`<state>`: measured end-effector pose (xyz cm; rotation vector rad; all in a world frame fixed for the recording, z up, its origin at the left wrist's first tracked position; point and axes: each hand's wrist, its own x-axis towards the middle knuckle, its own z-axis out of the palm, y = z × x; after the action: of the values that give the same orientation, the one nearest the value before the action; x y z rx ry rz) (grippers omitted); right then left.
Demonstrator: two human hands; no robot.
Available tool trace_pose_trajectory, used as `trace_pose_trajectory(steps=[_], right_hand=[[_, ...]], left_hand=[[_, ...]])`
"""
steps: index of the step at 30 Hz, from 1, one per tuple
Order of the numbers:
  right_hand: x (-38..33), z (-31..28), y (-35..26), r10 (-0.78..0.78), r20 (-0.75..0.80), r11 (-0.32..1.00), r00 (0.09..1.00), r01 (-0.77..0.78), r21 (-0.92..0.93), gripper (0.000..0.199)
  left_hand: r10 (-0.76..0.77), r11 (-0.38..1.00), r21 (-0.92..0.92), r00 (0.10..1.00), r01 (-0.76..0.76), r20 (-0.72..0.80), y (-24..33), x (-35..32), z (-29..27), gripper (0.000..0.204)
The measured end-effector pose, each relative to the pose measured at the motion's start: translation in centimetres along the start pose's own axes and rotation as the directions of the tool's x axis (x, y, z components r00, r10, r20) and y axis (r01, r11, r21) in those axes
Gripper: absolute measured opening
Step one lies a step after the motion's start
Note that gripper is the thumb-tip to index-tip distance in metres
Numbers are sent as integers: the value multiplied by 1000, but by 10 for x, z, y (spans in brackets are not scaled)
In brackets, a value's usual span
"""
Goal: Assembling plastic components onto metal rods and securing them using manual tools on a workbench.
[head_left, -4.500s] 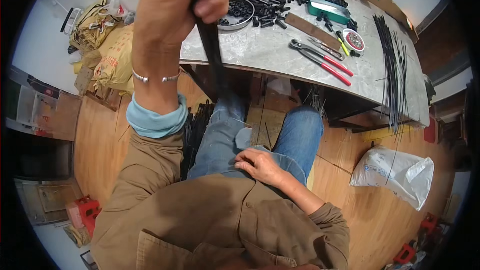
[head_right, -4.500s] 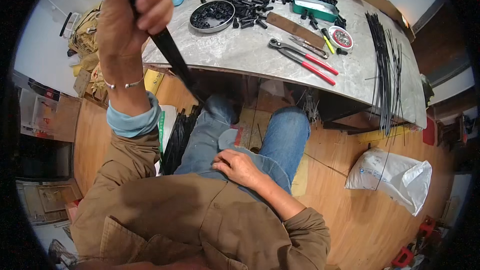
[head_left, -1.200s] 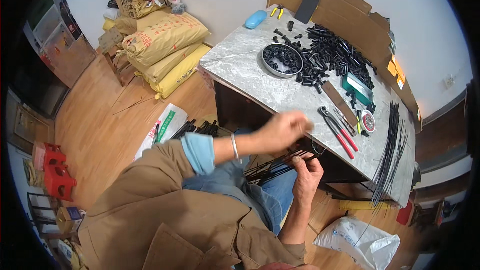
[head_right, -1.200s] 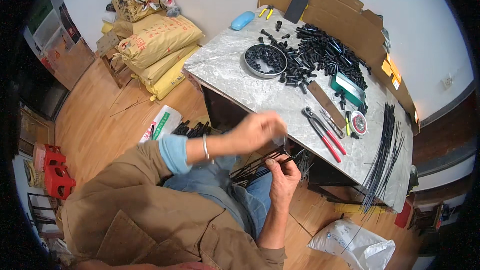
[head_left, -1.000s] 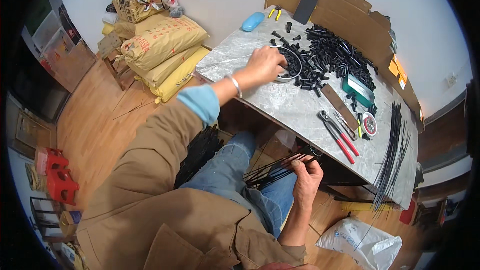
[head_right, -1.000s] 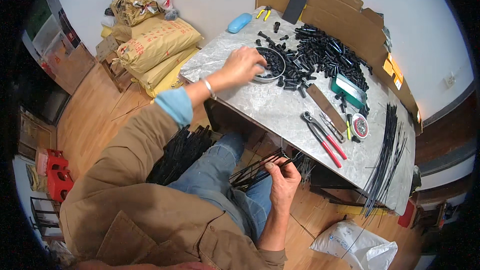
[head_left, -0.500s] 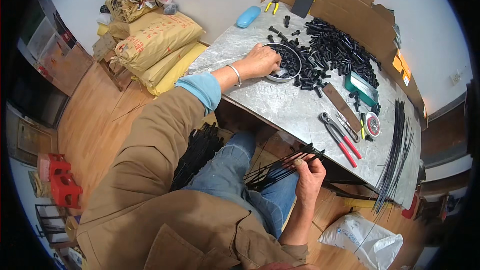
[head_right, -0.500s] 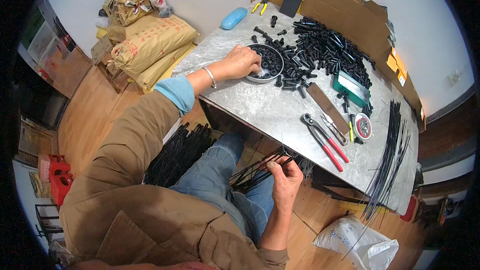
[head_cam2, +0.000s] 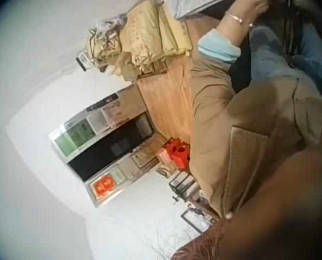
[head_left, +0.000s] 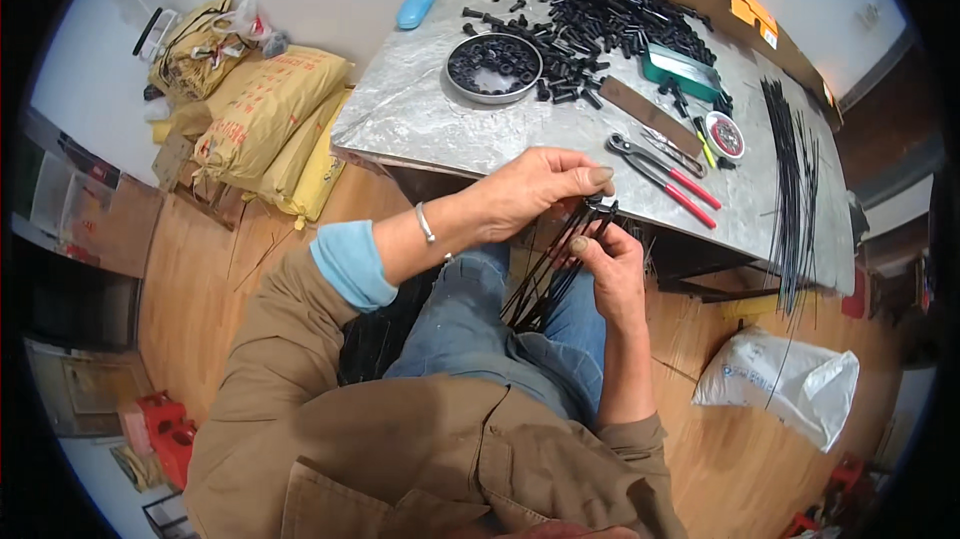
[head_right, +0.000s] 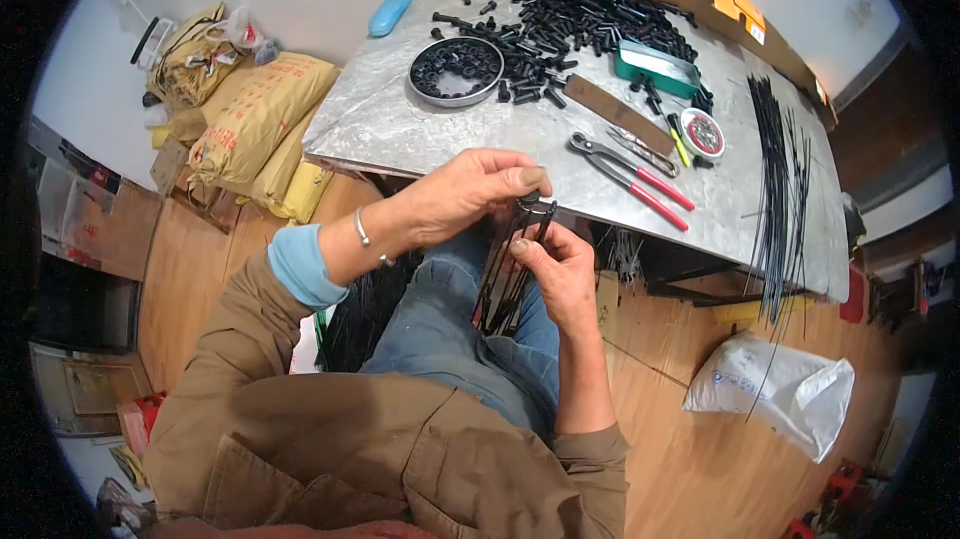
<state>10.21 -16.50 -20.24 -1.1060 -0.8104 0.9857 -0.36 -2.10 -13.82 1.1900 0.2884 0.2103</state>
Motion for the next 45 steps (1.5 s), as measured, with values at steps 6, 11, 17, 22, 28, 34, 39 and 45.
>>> trace_pose_trajectory(steps=[6,11,17,22,28,34,39,45], right_hand=[[-12,-3,-3,52,-18,994,998,-50,102,13],[-18,-5,-7,56,-37,996,998,-53,70,14],[-19,-11,-5,63,-61,991,996,-56,119,13],[-18,-15,0,20,-33,997,999,-18,76,22],[-18,-12,-1,36,-43,995,998,-32,100,22],[-18,-11,-4,24,-38,998,999,-22,55,22],[-19,-11,-8,77,-37,987,996,-71,143,16],[-19,-11,-6,72,-41,986,997,-65,152,15]], left_hand=[[-128,985,-121,992,125,-14,4,-15,14,22],[-139,979,-157,988,127,-68,-3,-12,23,22],[-161,974,-178,983,144,-87,-6,-5,24,25],[-159,974,-177,982,140,-103,-7,-3,25,20],[-165,973,-182,980,143,-109,-5,-5,27,15],[-167,970,-202,975,136,-149,-8,-5,27,15],[-164,971,-200,976,133,-146,-11,-4,25,14],[-112,984,-160,971,79,-210,-8,-2,35,13]])
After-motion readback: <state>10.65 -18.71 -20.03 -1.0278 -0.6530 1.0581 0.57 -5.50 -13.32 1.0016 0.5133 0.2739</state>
